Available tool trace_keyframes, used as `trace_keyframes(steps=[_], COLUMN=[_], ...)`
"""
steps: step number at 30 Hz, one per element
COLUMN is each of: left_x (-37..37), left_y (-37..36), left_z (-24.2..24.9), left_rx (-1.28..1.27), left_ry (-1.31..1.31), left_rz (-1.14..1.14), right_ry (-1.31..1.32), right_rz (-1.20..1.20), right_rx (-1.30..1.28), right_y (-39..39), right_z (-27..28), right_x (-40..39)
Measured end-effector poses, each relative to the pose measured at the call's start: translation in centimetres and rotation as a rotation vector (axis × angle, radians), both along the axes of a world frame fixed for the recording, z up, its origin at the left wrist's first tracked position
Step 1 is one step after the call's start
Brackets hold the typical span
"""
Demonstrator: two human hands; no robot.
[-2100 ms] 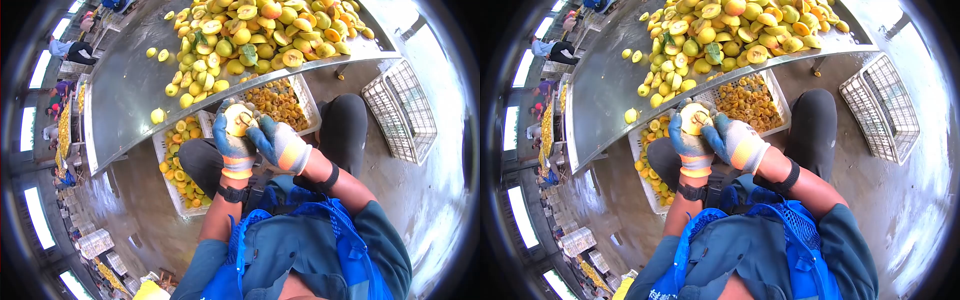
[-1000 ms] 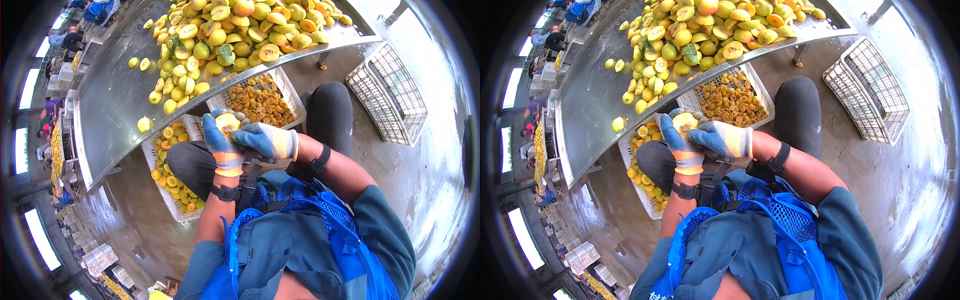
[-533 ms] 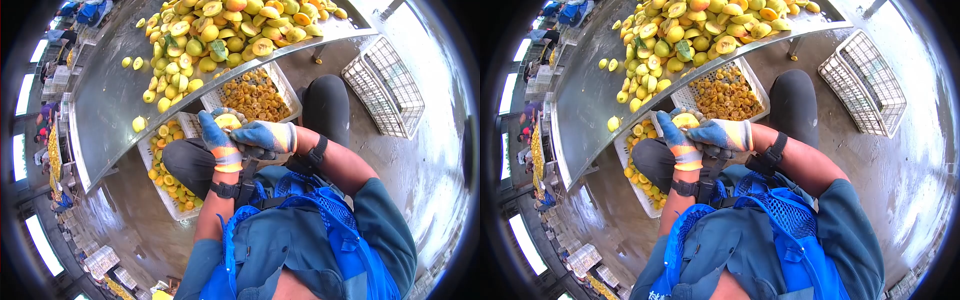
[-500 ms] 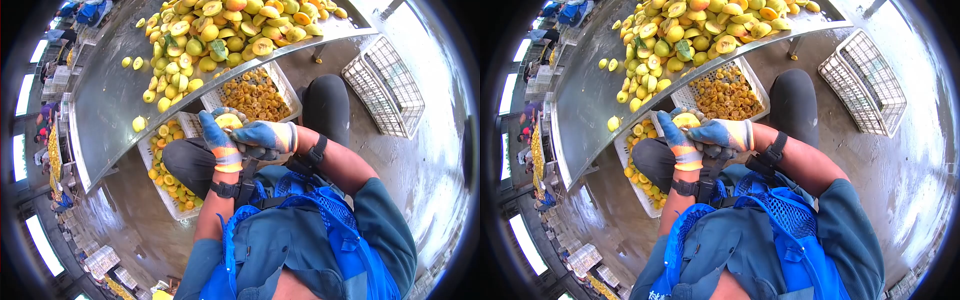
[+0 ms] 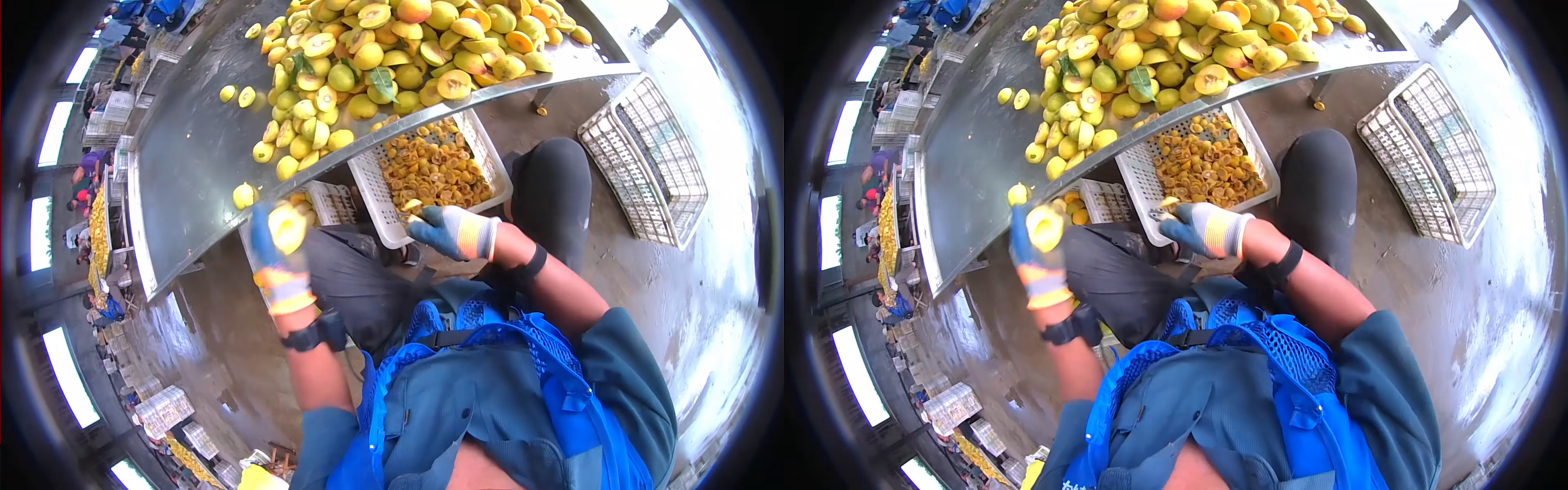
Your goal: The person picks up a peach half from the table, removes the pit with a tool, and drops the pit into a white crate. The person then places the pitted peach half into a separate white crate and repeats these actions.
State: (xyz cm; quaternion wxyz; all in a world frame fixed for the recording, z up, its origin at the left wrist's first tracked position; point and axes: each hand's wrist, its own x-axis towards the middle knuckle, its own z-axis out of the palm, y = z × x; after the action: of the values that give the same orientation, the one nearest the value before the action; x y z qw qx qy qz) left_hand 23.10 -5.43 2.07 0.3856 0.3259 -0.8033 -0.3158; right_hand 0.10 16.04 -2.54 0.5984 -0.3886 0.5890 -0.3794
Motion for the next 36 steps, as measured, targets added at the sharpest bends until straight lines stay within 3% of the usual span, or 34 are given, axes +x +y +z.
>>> trace_keyframes(steps=[1, 2, 4, 6, 7, 10, 12, 16, 18, 21, 24, 26, 28, 30, 32, 33, 34, 35, 36], left_x=[2.8, 4.4, 4.6, 0.5, -2.9, -12.7, -19.9, -29.9, -31.4, -31.1, -28.4, -25.9, -23.1, -20.0, -18.4, -17.5, -16.8, -16.0, -15.2], left_y=[-3.2, -4.8, -5.0, -4.4, -2.8, -1.1, 1.2, 2.5, 2.8, 1.0, -0.2, 0.4, 0.6, 0.6, 4.2, 4.9, 5.8, 6.7, 7.0], left_z=[0.3, 0.9, 1.7, 1.8, 2.6, -0.6, -0.8, -5.1, -5.7, -9.0, -8.1, -5.6, -6.0, -8.2, -5.8, -6.0, -4.8, -3.7, -3.6], left_rx=[0.584, 0.478, -0.474, -0.189, 0.206, -0.015, -0.191, -0.160, 0.064, 0.241, 0.526, 0.621, 0.749, -0.273, -0.149, 0.074, 0.617, 1.153, 1.232], left_ry=[0.311, 0.139, -0.563, -0.205, -0.059, -0.213, -0.106, -0.241, -0.384, -0.217, -0.070, 0.015, 0.278, 0.187, 0.241, 0.233, 0.407, 0.654, 0.690], left_rz=[0.200, 0.365, 0.496, 0.265, 0.136, -0.158, -0.375, -0.438, -0.436, -0.430, -0.408, -0.319, -0.292, -0.387, -0.332, -0.304, -0.406, -0.345, -0.364], right_ry=[0.338, 0.375, 0.514, 0.479, 0.446, 0.411, 0.412, 0.436, 0.423, 0.463, 0.327, 0.314, 0.261, 0.294, 0.323, 0.339, 0.357, 0.396, 0.419], right_rz=[-0.017, 0.047, 0.079, 0.052, 0.032, -0.055, -0.119, -0.352, -0.443, -0.498, -0.723, -0.708, -0.677, -0.595, -0.522, -0.498, -0.479, -0.468, -0.445], right_rx=[-0.045, 0.064, 0.086, 0.111, 0.108, 0.045, 0.034, -0.041, -0.035, 0.038, -0.157, -0.274, -0.336, -0.387, -0.412, -0.415, -0.413, -0.394, -0.363], right_y=[0.0, -0.1, 0.2, 0.0, 0.1, 0.7, 1.3, 2.9, 3.2, 3.6, 3.3, 2.5, 1.8, 0.8, 0.0, -0.4, -0.6, -0.9, -0.9], right_z=[-0.4, -0.2, -0.3, 0.0, 0.0, 0.5, 0.7, -0.1, -0.3, 0.5, -0.2, 0.7, 2.7, 4.0, 4.5, 4.7, 4.9, 4.9, 4.9], right_x=[0.3, 0.1, 0.3, 0.5, 0.6, -0.1, -1.0, -1.9, -2.1, -2.9, -3.2, -3.7, -4.1, -4.3, -3.8, -3.5, -3.1, -2.5, -2.1])
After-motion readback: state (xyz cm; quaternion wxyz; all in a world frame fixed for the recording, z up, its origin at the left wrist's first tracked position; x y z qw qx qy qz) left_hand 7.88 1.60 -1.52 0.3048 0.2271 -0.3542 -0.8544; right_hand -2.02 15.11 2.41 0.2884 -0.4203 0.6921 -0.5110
